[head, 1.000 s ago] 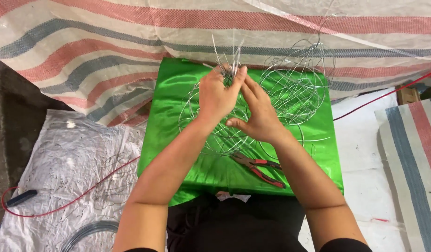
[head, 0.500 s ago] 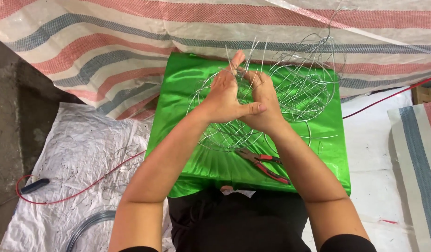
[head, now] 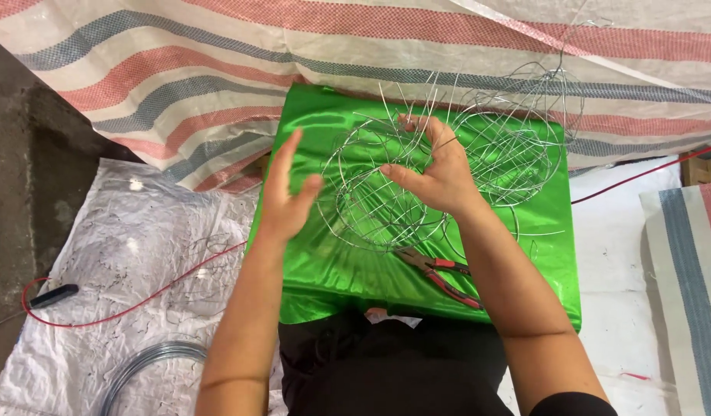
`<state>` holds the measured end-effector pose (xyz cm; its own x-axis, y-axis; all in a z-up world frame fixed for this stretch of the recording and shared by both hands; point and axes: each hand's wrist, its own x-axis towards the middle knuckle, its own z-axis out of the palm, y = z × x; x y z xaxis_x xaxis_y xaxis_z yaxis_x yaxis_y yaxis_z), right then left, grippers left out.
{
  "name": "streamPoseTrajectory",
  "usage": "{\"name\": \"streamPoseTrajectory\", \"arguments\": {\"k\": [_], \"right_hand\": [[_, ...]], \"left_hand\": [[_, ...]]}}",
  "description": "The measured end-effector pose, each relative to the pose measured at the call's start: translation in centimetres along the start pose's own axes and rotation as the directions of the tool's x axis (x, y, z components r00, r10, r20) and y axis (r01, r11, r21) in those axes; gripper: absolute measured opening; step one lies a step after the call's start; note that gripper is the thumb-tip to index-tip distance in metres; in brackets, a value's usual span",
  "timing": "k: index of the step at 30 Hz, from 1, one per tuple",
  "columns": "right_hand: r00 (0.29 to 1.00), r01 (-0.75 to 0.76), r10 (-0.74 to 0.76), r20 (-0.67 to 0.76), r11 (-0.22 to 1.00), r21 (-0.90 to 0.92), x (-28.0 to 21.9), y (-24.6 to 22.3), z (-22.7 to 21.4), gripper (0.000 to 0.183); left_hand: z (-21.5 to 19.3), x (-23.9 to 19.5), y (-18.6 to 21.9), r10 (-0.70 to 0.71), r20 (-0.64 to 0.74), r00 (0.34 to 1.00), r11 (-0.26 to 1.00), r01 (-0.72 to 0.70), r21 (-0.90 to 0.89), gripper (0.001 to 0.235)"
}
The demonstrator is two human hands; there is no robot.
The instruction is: Adjusting and shaping a wire mesh structure using hands and pliers.
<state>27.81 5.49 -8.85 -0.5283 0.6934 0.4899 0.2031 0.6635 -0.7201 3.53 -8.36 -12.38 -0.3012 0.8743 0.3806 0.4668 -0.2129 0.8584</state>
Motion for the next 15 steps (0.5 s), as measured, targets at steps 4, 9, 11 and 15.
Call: {"name": "streamPoseTrajectory", "arguments": {"k": [4,9,11,15], "right_hand": [[1.000,-0.010,0.010,-0.007,1.000,-0.017,0.0,-0.1,0.5,0.068],[0.999,0.019,-0.018,-0.047,1.000,0.014,-0.3,-0.4,0.5,0.064],[0.998,0.024,-0.023,-0.053,1.000,0.012,-0.5,-0.4,0.5,0.064],[0.998,0.027,-0.026,-0.060,0.999,0.018,-0.6,0.0,0.5,0.066]], "left_hand": [[2.1,-5.2,-6.4,-0.273,-0.048,0.961,0.948,0.261,-0.181,0.066],[5.0,-8.1,-6.2,0.011,-0.227,0.974,0.992,0.018,0.125,0.050],[5.8,-8.4,-6.5,0.231,-0.328,0.916,0.961,-0.163,0.222,0.040],[6.7,-8.5,-4.9,0.355,-0.147,0.923,0.925,-0.324,0.197,0.019]]}}
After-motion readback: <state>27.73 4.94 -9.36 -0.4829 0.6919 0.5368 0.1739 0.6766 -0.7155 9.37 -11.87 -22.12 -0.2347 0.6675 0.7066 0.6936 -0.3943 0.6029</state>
